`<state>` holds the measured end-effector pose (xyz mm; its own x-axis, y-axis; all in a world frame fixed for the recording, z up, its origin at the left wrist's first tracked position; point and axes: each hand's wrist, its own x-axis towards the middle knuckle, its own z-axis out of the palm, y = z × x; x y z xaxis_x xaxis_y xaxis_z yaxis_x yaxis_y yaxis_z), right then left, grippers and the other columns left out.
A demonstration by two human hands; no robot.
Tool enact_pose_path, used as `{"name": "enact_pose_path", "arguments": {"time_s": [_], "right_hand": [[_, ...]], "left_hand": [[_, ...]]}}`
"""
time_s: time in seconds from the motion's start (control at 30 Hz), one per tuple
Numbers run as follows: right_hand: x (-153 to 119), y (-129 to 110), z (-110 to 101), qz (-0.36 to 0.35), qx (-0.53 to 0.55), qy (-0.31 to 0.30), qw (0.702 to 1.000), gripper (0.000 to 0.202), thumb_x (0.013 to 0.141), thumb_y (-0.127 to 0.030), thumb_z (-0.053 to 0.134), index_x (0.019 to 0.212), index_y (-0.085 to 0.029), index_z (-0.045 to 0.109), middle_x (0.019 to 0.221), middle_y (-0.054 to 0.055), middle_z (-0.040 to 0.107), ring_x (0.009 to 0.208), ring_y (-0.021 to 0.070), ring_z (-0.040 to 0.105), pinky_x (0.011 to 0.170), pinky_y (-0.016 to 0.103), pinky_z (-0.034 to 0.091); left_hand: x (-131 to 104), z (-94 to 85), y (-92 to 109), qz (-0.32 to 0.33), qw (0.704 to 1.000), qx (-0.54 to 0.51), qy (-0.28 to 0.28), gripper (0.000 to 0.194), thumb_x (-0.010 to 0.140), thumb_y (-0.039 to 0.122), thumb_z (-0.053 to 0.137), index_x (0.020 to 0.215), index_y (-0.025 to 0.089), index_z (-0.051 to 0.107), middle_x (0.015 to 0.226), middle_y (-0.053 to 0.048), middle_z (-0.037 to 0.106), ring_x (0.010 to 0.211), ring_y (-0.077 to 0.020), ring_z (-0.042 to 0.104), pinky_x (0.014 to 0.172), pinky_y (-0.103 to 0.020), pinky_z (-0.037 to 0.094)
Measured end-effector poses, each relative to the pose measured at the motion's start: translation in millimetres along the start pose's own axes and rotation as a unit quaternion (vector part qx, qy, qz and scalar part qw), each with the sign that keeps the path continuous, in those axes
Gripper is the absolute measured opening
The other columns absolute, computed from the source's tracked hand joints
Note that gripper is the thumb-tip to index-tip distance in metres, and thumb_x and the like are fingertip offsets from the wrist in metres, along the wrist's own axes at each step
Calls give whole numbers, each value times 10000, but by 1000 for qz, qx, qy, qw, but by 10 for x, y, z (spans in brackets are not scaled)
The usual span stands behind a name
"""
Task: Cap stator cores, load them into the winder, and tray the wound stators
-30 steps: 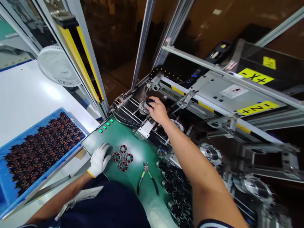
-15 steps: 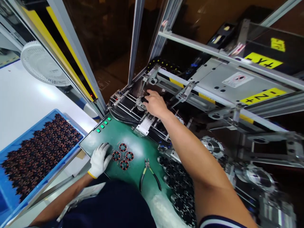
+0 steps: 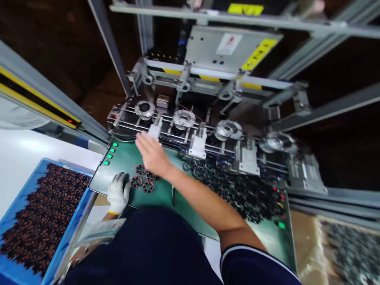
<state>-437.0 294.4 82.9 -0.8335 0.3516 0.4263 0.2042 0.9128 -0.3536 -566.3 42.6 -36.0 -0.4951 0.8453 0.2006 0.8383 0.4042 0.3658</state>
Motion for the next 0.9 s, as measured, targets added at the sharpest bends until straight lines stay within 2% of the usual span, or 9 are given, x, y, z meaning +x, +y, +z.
{"name": "enact_pose_path", "arguments": {"time_s": [0.07,0.13,0.27,0.37,0.47,0.63,0.77,0.83,0.9], "right_hand": [[-642,-313,48,14,35,-10,999,542,942,-139,408,1459,-224,547,1536,59,465,1493,247,350,1162,522,457],[-1305,-465,-5,66,28,-9,997,504,955,-189,465,1436,-308,560,1488,22,523,1423,246,461,1103,483,531],[-2410,-291,-364,200,-29,39,978,473,943,-235,575,1413,-282,563,1371,123,620,1317,351,564,1013,604,560],[-2873,-73,-576,287,-73,63,953,405,930,-257,625,1335,-265,607,1387,165,598,1362,395,507,1043,673,499],[-2999,32,-578,337,-93,57,935,299,937,-277,632,1233,-240,656,1511,173,476,1458,402,374,1090,680,441],[-2797,137,-413,361,-94,20,928,219,939,-241,624,1131,-170,704,1614,182,312,1516,433,221,1088,699,392],[-2646,197,-357,367,-81,-8,927,132,892,-233,678,1001,-183,735,1615,151,326,1502,471,226,1076,747,357],[-2589,146,-342,358,-72,7,931,99,904,-222,643,896,-204,739,1585,127,387,1492,474,252,1076,768,344],[-2512,61,-372,347,-53,37,936,178,930,-260,603,818,-212,731,1537,133,454,1468,480,304,1058,775,368]], "left_hand": [[23,0,-19,15,1000,-8,-6,420,1000,376,496,1359,165,552,1403,-168,579,1295,-342,527,1043,-530,459],[39,-2,-30,28,999,-12,-20,408,1003,369,489,1348,165,564,1406,-168,577,1309,-340,517,1060,-533,447],[47,-20,-31,31,999,-11,-23,419,1003,389,478,1334,154,581,1394,-187,583,1315,-345,511,1066,-540,438],[54,-34,-28,33,999,-5,-22,439,1005,395,462,1341,139,581,1396,-192,577,1317,-346,509,1080,-538,430],[66,-35,-38,38,999,5,-28,441,1009,386,450,1350,139,581,1397,-189,572,1316,-350,508,1079,-539,433],[79,-30,-33,48,998,5,-29,426,1014,361,447,1350,137,581,1380,-196,579,1315,-357,511,1072,-564,434],[63,-29,-2,33,999,13,-26,429,1017,370,440,1353,139,577,1402,-200,570,1327,-366,503,1058,-574,440],[39,-24,2,24,999,15,-28,429,1016,377,441,1350,147,582,1412,-189,567,1333,-359,499,1061,-560,443],[11,-10,-1,17,999,16,-33,425,1014,382,445,1345,155,586,1419,-176,567,1334,-353,497,1052,-542,457]]}}
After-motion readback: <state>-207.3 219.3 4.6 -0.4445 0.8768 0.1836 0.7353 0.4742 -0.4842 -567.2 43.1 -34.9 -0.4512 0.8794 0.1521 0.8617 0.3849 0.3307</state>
